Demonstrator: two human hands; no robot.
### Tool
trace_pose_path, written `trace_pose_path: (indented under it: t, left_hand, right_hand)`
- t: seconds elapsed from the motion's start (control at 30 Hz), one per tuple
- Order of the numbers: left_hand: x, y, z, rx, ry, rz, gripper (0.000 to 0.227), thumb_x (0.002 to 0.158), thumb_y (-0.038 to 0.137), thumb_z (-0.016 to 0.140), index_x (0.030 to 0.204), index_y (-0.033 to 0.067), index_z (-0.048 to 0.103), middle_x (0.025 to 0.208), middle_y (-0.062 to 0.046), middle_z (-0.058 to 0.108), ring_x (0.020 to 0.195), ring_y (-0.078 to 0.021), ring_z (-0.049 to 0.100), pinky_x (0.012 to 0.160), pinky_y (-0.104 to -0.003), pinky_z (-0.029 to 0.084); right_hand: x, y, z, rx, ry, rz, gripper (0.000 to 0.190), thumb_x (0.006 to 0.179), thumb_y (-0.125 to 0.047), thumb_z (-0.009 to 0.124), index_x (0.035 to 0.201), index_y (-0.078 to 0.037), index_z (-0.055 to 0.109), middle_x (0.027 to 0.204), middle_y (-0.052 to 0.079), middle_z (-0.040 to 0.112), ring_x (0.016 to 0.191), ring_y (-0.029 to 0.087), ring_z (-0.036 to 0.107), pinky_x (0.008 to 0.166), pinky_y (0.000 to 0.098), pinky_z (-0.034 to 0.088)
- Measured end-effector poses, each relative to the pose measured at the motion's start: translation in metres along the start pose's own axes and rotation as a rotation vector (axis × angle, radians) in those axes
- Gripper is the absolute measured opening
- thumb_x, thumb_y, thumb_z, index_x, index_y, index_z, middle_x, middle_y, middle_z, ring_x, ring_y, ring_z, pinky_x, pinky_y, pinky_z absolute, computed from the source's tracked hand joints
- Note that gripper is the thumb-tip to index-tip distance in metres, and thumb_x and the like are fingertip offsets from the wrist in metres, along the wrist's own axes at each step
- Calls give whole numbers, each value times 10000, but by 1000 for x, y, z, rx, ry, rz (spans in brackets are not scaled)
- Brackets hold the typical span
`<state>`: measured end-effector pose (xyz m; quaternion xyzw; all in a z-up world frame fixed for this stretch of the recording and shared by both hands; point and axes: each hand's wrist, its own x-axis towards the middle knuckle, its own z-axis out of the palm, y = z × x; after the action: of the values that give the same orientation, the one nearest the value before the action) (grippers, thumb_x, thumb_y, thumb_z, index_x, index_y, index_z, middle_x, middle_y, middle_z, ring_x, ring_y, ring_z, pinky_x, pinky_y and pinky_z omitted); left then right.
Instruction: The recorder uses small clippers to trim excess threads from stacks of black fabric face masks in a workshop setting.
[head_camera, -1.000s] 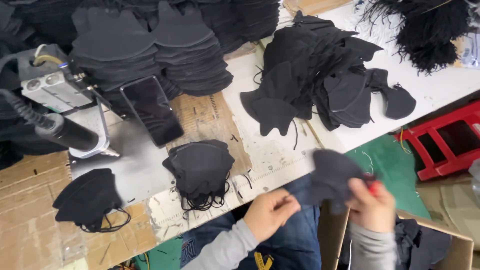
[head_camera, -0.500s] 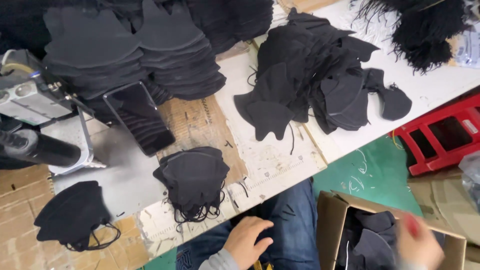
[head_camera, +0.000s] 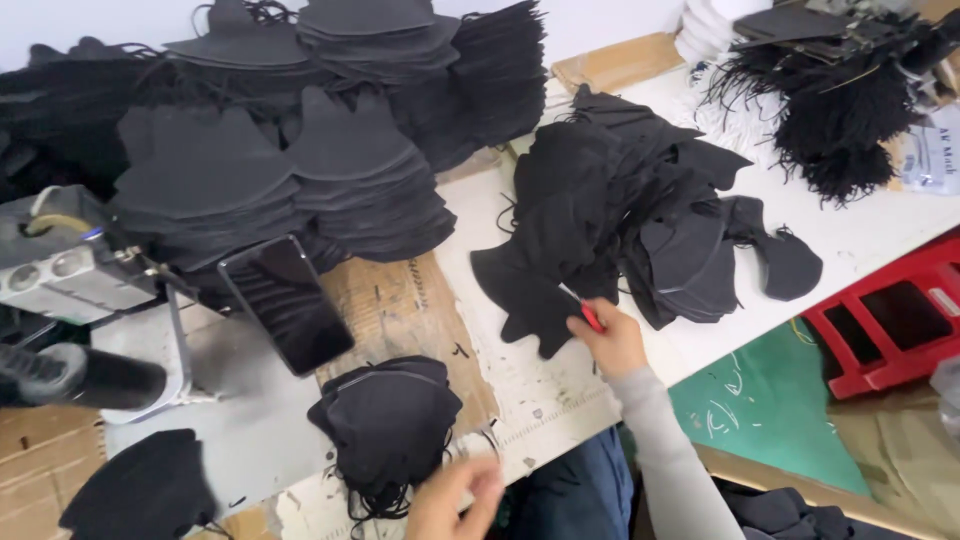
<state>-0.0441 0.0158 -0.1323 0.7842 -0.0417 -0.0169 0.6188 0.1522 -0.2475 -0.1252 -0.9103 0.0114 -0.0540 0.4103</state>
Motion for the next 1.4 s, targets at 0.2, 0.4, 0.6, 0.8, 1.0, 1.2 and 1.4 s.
trace_pose_path:
  t: [0.2, 0.4, 0.6, 0.8, 1.0, 1.2, 1.4]
  left_hand:
    - [58, 88, -17, -99, 164, 100, 598, 782, 174, 829, 1284, -33, 580, 1081, -149, 738, 947, -225, 737, 814, -313, 566]
    - [49, 49, -47, -188, 283, -206, 304, 845, 176, 791, 1101, 17, 752, 925, -131, 825, 825, -165, 753, 743, -273, 594]
    - [45, 20, -90, 506, 603, -110, 564, 820, 184, 782, 1336, 45, 602, 1031, -208, 727, 929, -390, 692, 793, -419, 544]
    - [47, 66, -87, 861, 720, 120, 681, 776, 229, 761, 1381, 15, 534, 1177, -249, 636, 1096, -429, 579, 948, -512, 458]
    - [48, 56, -23, 268, 319, 81, 412, 861, 215, 764, 1240, 88, 666, 1196, -110, 703, 1126, -267, 668, 940, -393, 537]
    - [79, 15, 25, -677, -30, -338, 323, 894, 216, 795, 1102, -7, 687, 1014, -30, 702, 949, -95, 635, 812, -265, 526]
    - [80, 78, -4, -563, 126, -256, 255, 906, 192, 784, 808, -26, 694, 689, 22, 636, 622, -48, 543, 561, -236, 453]
  right_hand:
    - [-66, -7, -39, 401, -512, 94, 215, 835, -148, 829, 954, 3, 732, 706, 1, 551, 652, 84, 483, 581, 275, 399]
    - [-15, -34, -30, 356, -177, 7, 135, 920, -130, 744, 1006, -27, 748, 787, 26, 681, 743, 113, 566, 691, 282, 472]
    - [73, -57, 4, -190, 339, -311, 401, 852, -282, 805, 1142, -36, 678, 973, 149, 721, 804, 347, 689, 682, 424, 518]
    - [75, 3, 28, -291, 301, -138, 339, 785, -289, 848, 1031, -99, 710, 835, 152, 715, 766, 391, 686, 664, 469, 518]
    - [-19, -21, -4, 822, -28, 271, 101, 919, -74, 736, 950, -49, 643, 672, -14, 528, 489, 80, 407, 434, 274, 284]
    - [-93, -25, -21, 1197, -187, 427, 109, 905, -8, 630, 1009, -36, 643, 730, 89, 685, 427, 67, 387, 389, 231, 246]
    - [-135, -24, -44, 916, -211, 318, 205, 975, -41, 605, 1163, 4, 673, 685, 62, 591, 475, 46, 372, 437, 222, 287]
